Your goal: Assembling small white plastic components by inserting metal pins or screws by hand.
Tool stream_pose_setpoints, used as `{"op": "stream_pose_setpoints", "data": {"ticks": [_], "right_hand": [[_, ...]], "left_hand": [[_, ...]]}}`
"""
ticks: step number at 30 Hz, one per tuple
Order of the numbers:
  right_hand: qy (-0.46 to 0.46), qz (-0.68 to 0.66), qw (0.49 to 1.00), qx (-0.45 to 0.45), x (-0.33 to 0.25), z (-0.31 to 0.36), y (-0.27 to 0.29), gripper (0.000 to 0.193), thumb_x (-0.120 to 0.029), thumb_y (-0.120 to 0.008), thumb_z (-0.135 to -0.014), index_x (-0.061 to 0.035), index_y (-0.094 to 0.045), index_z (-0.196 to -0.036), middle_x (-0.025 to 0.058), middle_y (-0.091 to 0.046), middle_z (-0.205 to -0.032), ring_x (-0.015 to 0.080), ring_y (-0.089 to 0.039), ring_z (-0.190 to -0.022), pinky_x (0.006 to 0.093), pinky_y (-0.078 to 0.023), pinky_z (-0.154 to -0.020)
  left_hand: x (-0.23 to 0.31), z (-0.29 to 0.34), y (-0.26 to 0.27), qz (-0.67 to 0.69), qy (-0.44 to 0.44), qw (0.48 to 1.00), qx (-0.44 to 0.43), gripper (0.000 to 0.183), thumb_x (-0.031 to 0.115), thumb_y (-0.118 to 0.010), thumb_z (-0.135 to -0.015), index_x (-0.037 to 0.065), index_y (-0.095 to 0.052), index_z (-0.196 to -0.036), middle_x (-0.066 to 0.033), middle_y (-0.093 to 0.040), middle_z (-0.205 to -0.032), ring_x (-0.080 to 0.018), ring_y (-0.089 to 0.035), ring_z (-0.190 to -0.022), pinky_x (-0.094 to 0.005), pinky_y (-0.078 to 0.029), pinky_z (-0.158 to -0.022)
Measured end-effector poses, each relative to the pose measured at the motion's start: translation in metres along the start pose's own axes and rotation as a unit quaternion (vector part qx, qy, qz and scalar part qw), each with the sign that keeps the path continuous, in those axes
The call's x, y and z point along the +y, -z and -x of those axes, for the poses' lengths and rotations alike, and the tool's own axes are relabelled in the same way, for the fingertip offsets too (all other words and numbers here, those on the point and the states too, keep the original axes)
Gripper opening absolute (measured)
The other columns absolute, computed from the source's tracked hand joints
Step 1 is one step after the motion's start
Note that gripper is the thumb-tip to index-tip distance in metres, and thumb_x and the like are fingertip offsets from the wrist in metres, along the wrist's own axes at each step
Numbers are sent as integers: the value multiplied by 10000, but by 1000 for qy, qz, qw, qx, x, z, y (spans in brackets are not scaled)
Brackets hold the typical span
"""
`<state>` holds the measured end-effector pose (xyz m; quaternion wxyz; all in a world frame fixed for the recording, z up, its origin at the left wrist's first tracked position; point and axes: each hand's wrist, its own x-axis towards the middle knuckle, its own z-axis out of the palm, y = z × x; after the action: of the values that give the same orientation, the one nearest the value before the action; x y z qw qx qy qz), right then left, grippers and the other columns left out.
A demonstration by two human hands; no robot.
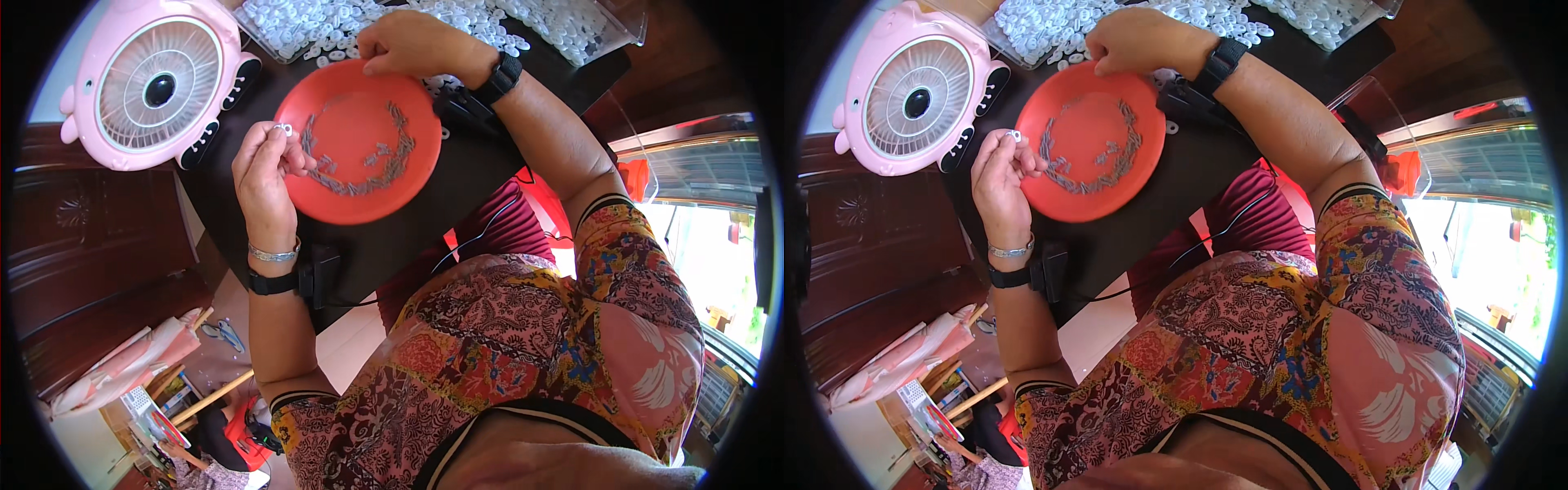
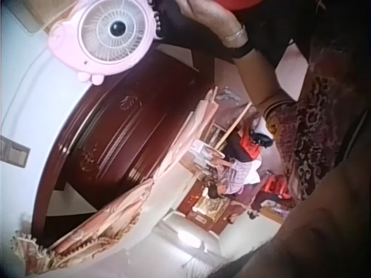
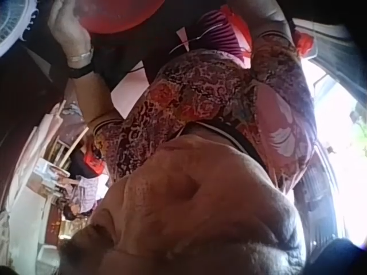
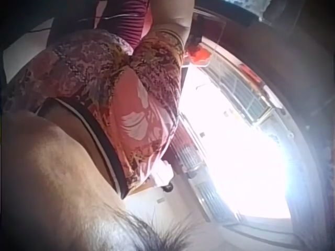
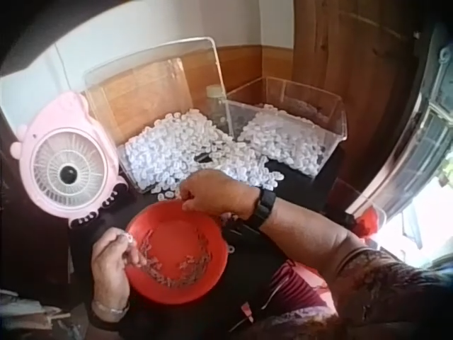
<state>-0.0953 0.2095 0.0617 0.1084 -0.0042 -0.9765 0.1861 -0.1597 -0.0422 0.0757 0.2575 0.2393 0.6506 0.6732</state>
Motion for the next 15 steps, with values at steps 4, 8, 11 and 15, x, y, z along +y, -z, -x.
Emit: {"op": "stream_pose_setpoints", "data": {"ticks": [4,8,11,15], "right_hand": [[-60,-11,997,-56,-6,-3,22,269,-257,-641,-769,-21,-681,-892,178,-661,-883,332,-630,-864,405,-504,-761],[-35,58,998,14,8,-2,10,250,-276,-614,-771,-41,-681,-826,168,-662,-810,338,-639,-814,417,-503,-719],[-49,102,992,57,8,-1,13,239,-259,-598,-780,-38,-680,-822,169,-663,-812,348,-639,-798,422,-505,-692],[-37,38,995,90,-13,1,24,222,-228,-578,-817,-35,-681,-861,173,-664,-819,358,-639,-790,419,-510,-677]], "left_hand": [[-6,0,2,-8,6,1000,-18,225,175,-474,-945,-5,-558,-840,-34,-512,-644,-118,-514,-589,-243,-429,-586],[-4,0,-4,-3,-48,999,-18,219,168,-472,-943,-2,-559,-835,-38,-523,-654,-115,-522,-606,-246,-436,-599],[-3,0,-3,-1,-74,997,6,210,156,-470,-940,0,-560,-832,-40,-528,-667,-112,-523,-611,-247,-443,-601],[-6,0,0,-14,-53,998,5,203,143,-467,-937,-4,-559,-832,-41,-530,-680,-110,-511,-597,-248,-451,-598]]}}
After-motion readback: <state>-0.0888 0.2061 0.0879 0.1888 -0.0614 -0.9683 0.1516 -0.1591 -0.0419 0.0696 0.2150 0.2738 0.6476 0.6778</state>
